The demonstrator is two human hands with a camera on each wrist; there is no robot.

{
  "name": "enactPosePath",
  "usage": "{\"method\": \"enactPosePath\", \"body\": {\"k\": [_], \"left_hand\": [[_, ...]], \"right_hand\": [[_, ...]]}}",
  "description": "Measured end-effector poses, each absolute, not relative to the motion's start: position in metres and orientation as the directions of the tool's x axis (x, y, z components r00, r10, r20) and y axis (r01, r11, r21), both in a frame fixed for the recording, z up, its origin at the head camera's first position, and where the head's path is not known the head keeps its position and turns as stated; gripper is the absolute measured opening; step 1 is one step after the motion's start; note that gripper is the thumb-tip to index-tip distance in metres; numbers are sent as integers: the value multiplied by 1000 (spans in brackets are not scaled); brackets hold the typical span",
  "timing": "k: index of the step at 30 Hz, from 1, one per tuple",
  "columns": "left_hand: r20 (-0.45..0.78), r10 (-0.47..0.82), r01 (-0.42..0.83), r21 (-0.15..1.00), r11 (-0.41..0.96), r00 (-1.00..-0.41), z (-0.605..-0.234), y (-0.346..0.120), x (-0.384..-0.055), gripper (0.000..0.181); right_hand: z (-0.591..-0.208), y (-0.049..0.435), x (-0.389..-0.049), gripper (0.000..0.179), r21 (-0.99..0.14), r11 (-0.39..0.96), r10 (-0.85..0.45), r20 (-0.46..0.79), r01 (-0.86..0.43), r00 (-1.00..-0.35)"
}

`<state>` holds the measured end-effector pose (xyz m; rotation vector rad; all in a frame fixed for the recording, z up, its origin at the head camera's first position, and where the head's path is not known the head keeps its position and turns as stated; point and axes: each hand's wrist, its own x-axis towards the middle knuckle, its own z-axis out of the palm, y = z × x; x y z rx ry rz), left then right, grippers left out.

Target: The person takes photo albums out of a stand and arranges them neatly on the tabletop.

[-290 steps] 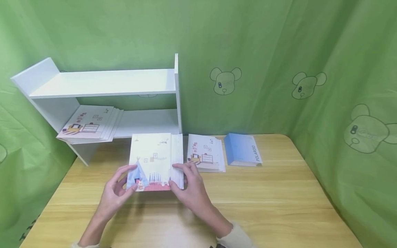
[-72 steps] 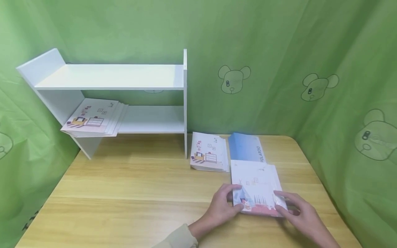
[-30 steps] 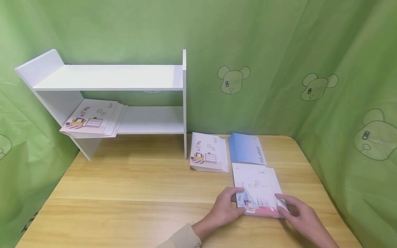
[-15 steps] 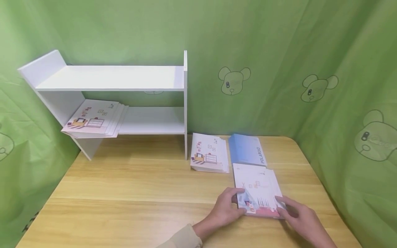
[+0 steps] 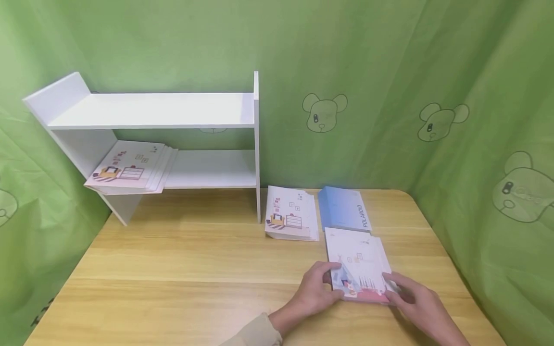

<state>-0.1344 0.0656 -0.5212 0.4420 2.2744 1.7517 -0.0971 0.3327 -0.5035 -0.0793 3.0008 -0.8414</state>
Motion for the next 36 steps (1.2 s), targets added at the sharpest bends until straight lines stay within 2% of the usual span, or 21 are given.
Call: {"method": "enactPosePath", "body": {"k": [5, 11, 15, 26, 29, 36], "left_hand": [[2, 391, 99, 968, 229, -920, -524, 60, -134, 61], [-49, 412, 43, 976, 211, -910, -524, 55, -133, 58], [-64, 445, 21, 983, 185, -893, -522, 47, -133, 57], [62, 503, 113, 991, 72, -862, -508, 18, -144, 43], [108, 485, 156, 986, 60, -868, -504, 11, -148, 40], [118, 405, 137, 990, 19, -907, -495, 1, -154, 42]], "right_hand": [[-505, 331, -97, 44, -540, 831, -91, 100, -131, -991], [-502, 329, -98, 45, -562, 815, -90, 112, -138, -990], [-499, 325, -100, 45, -574, 801, -84, 180, -174, -980], [-486, 311, -112, 46, -594, 742, -79, 382, -310, -921], [-480, 306, -115, 46, -611, 726, -69, 390, -315, -918], [-472, 288, -124, 41, -648, 675, -78, 412, -353, -908]]}}
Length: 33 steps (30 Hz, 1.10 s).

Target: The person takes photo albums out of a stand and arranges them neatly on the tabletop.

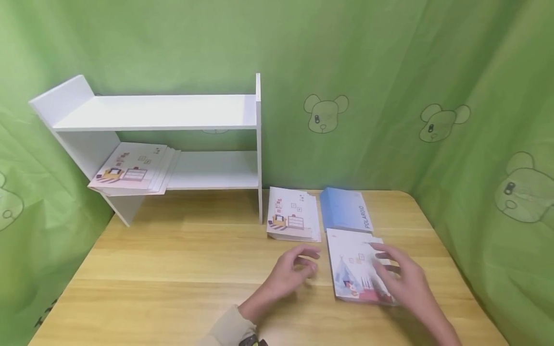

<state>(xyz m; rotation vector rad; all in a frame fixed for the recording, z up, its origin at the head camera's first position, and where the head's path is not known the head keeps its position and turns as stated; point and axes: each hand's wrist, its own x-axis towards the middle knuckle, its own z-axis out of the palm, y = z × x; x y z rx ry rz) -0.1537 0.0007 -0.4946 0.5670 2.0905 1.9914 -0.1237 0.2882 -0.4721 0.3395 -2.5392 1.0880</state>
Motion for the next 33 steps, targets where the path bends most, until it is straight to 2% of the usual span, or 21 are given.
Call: {"method": "enactPosePath", "body": {"k": [11, 22, 33], "left_hand": [[128, 341, 141, 990, 14, -931, -484, -12, -158, 33], [216, 290, 210, 976, -55, -932, -477, -29, -168, 33], [240, 265, 220, 970, -105, -934, -464, -50, -177, 34]], "right_hand": [[-470, 271, -127, 38, -695, 624, -40, 428, -357, -903], [-466, 254, -137, 36, -742, 572, -14, 417, -349, -909], [-461, 238, -145, 35, -762, 553, -23, 390, -337, -920]]}}
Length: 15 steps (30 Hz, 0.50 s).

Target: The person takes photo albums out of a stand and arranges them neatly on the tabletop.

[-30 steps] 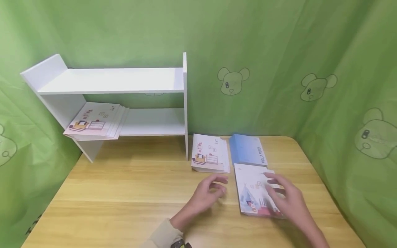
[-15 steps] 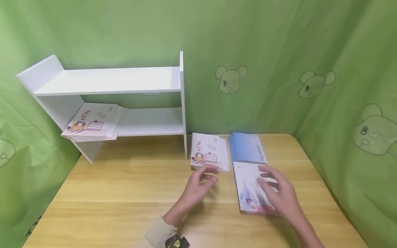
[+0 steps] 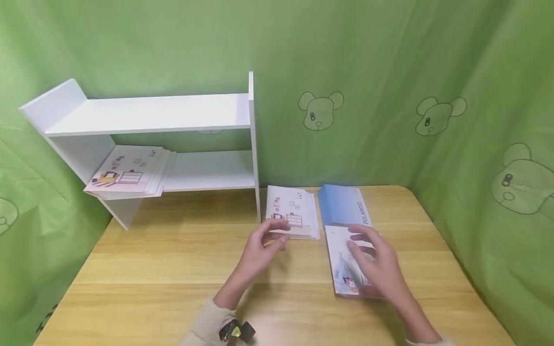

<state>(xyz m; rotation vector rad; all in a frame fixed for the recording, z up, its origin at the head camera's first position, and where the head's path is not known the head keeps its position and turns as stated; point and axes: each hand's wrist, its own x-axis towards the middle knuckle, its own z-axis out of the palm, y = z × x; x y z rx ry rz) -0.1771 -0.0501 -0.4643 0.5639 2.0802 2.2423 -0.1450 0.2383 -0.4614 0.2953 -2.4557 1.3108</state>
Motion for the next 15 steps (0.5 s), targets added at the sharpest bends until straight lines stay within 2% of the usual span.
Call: {"method": "enactPosePath", "body": {"k": [10, 15], "left_hand": [[259, 267, 235, 964, -121, -928, -461, -58, -181, 34], [289, 238, 258, 954, -153, -927, -456, -70, -185, 33]], "right_hand": [[-460, 229, -149, 37, -785, 521, -21, 381, -335, -924], [-452, 218, -151, 36, -796, 461, -24, 431, -393, -902]]}}
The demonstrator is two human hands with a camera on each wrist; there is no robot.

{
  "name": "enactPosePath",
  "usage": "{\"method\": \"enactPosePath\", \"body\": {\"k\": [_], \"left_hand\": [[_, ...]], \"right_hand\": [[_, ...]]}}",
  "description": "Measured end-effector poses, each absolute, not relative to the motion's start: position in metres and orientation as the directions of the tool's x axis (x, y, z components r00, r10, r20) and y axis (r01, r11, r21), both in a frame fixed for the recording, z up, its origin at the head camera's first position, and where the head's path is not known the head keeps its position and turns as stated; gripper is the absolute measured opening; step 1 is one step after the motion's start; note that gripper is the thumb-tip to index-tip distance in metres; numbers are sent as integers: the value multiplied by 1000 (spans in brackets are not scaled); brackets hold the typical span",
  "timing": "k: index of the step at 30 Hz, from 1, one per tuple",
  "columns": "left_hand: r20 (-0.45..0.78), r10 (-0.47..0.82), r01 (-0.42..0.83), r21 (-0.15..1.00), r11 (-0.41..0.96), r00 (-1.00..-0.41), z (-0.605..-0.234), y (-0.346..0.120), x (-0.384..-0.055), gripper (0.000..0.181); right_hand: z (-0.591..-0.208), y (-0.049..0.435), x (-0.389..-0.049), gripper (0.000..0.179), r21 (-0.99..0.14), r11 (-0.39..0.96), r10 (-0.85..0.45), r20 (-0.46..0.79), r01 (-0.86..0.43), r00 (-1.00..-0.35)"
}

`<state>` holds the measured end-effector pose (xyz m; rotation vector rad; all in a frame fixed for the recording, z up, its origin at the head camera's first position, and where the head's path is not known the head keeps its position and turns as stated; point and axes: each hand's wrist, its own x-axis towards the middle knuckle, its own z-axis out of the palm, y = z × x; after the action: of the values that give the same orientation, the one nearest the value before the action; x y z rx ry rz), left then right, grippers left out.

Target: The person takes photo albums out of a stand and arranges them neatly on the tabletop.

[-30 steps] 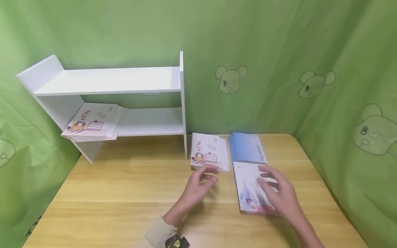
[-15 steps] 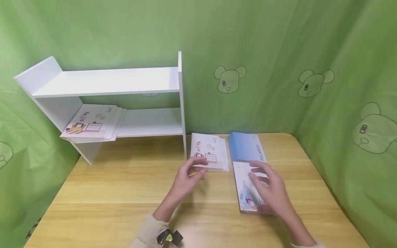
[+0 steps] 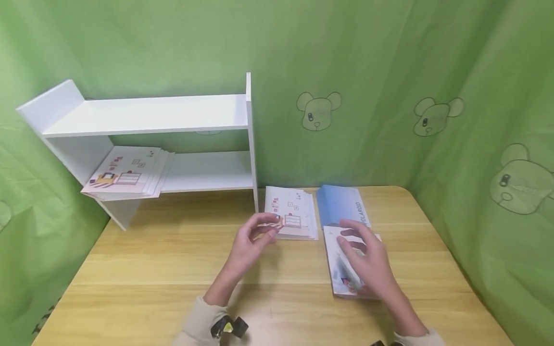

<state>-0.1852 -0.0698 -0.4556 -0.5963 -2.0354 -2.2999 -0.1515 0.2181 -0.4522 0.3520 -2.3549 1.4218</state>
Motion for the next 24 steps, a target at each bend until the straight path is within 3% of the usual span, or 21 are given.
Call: {"method": "enactPosePath", "body": {"k": [9, 24], "left_hand": [[310, 187, 292, 949, -118, -932, -444, -86, -187, 34], [334, 110, 327, 942, -74, -936, -444, -112, -186, 34]], "right_hand": [[-450, 198, -165, 38, -825, 364, -23, 457, -433, -889], [-446, 166, -175, 36, -820, 315, -54, 487, -478, -872]]}}
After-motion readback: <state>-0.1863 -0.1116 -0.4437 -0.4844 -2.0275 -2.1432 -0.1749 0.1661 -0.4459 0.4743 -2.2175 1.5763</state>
